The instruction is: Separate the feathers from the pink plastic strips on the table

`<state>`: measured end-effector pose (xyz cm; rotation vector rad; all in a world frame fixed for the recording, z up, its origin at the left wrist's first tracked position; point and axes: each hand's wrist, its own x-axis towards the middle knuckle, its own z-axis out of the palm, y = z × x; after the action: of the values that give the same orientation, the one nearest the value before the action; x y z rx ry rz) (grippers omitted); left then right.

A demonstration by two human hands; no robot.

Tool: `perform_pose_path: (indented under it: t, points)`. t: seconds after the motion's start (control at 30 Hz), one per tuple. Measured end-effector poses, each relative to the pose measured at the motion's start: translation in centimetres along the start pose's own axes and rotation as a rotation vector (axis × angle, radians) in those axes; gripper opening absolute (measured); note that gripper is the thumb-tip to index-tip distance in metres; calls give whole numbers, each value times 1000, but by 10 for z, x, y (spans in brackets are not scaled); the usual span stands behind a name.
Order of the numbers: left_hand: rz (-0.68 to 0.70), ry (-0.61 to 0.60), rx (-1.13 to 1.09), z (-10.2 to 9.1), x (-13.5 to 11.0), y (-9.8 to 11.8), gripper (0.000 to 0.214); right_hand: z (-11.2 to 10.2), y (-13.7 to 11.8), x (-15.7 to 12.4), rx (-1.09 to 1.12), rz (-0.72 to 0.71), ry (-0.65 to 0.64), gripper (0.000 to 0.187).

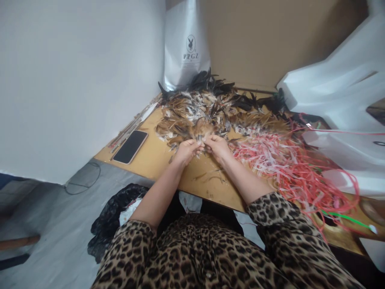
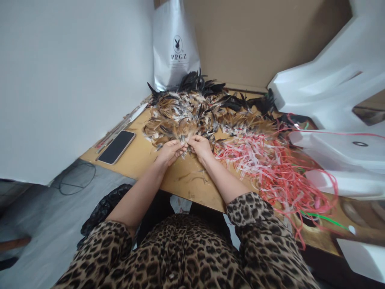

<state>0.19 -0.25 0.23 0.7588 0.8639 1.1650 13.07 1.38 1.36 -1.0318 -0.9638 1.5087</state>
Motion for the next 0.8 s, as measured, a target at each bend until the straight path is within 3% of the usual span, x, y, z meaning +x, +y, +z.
perform_pose_path:
  t: [0.33,0.53,0.8]
  points:
    - [111,8,96,2,-2,-1,22,-4,-12,-5,-75,-19,-115,32]
    - [49,-56,84,0,-1,-2,26,-3,-8,-4,-100,-95,-23,30]
    - [34,-41,128,1,-1,-3,24,2,-7,-6,-176,-139,98,29]
